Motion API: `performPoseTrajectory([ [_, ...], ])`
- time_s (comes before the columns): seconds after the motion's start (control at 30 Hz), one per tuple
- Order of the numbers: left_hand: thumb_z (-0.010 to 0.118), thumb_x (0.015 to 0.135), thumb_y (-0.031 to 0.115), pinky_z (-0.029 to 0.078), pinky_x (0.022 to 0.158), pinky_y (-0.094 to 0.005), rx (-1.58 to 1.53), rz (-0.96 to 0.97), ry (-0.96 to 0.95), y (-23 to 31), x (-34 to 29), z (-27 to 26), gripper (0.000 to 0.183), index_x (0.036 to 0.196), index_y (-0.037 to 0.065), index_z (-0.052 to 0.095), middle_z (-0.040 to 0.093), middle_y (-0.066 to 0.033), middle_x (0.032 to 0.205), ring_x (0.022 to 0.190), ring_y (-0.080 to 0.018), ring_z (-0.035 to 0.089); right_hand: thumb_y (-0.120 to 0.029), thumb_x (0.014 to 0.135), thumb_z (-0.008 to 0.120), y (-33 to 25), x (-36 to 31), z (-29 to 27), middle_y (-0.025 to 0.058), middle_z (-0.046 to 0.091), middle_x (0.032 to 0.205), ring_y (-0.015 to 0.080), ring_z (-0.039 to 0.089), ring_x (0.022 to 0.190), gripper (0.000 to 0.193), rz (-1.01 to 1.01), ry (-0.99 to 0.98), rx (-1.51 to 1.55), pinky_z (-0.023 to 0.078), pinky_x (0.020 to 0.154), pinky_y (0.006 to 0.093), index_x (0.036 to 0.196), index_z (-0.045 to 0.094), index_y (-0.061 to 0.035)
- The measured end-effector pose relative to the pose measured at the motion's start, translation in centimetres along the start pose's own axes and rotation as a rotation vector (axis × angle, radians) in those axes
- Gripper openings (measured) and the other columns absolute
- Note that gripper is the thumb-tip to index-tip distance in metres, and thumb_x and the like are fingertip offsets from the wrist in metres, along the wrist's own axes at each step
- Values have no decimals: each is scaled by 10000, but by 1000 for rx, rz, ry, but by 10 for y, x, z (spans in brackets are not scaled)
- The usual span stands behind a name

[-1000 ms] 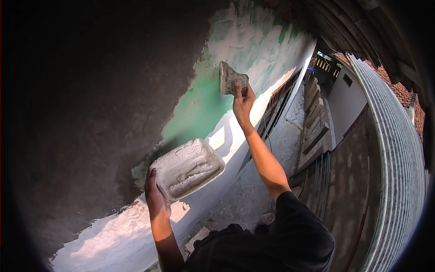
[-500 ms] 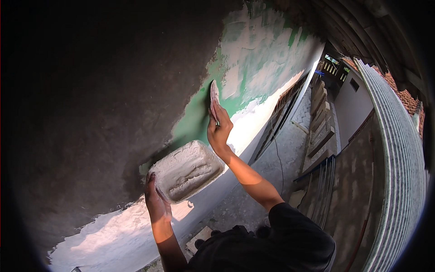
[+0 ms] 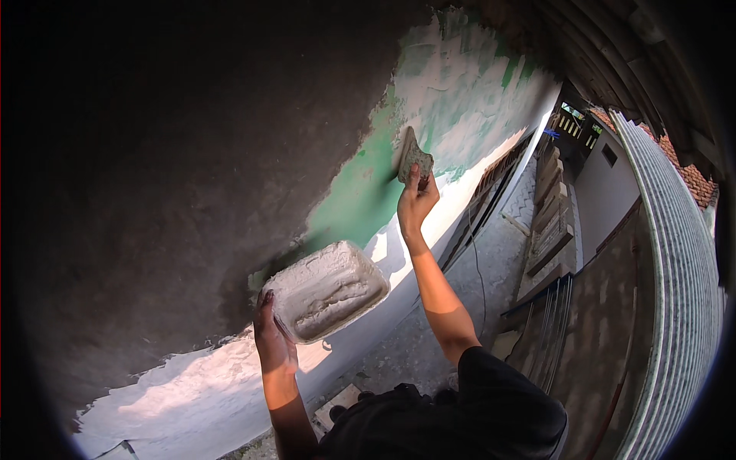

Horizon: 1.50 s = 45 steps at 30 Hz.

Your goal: Plastering a concrete wall with a white compound using a putty knife.

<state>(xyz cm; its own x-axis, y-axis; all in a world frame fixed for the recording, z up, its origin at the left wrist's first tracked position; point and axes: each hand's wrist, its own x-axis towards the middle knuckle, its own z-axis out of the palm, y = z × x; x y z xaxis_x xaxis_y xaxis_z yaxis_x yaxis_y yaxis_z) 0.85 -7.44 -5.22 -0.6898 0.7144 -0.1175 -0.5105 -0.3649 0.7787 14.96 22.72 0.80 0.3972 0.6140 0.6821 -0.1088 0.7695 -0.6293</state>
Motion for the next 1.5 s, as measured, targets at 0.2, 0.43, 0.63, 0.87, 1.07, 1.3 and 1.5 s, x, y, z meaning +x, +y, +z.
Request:
performPoseTrajectory([
  [0.2, 551, 949, 244, 284, 1127, -307, -62, -58, -109, 16, 4, 25, 561, 1433, 18, 379, 416, -93, 1454, 1365, -172, 363, -230, 982, 587, -20, -28, -19, -2, 593, 719, 41, 420, 607, 338, 151, -268, 22, 360, 528, 209, 1107, 632, 80],
  [0.43, 523, 963, 232, 399, 1061, -359, -164, 0, -240, 33, -6, 36, 439, 1349, 38, 442, 471, -74, 1382, 1282, -205, 475, -143, 971, 573, -19, 49, 6, 106, 677, 852, 150, 590, 722, 255, -77, 56, -86, 476, 696, 287, 1072, 633, 83],
  [0.63, 516, 968, 229, 407, 1058, -381, -194, 26, -223, 42, -13, 29, 405, 1318, 32, 467, 512, -94, 1345, 1250, -224, 507, 62, 882, 533, -37, 0, 42, 190, 676, 975, 305, 665, 858, 304, -198, 37, -200, 503, 785, 360, 1164, 639, 27],
  [0.87, 500, 977, 223, 405, 1060, -385, -265, -9, -240, 48, -20, 25, 393, 1315, 24, 478, 520, -104, 1349, 1247, -230, 510, -179, 971, 589, -85, -27, 19, 56, 657, 797, 102, 557, 691, 303, 120, -304, -27, 452, 624, 252, 1169, 631, 46],
  [1.07, 501, 973, 223, 403, 1060, -384, -248, -15, -231, 51, -26, 31, 405, 1323, 22, 472, 524, -104, 1342, 1247, -232, 511, -280, 990, 562, -40, 71, 5, 70, 650, 775, 124, 504, 684, 366, -63, 86, -37, 439, 665, 282, 1025, 634, 77],
  [1.3, 523, 959, 233, 405, 1058, -380, -229, -3, -210, 53, -34, 33, 412, 1314, 30, 474, 527, -98, 1338, 1242, -227, 516, -292, 981, 571, -40, 57, 19, 68, 621, 705, 133, 476, 645, 372, -4, 43, -94, 424, 631, 313, 1009, 644, 72],
  [1.5, 526, 960, 230, 408, 1054, -375, -212, -9, -251, 54, -26, 25, 395, 1305, 39, 491, 530, -92, 1340, 1245, -221, 517, -327, 973, 596, -67, 36, 4, 25, 583, 688, 69, 439, 627, 406, 148, -227, -19, 373, 580, 237, 971, 637, 76],
])
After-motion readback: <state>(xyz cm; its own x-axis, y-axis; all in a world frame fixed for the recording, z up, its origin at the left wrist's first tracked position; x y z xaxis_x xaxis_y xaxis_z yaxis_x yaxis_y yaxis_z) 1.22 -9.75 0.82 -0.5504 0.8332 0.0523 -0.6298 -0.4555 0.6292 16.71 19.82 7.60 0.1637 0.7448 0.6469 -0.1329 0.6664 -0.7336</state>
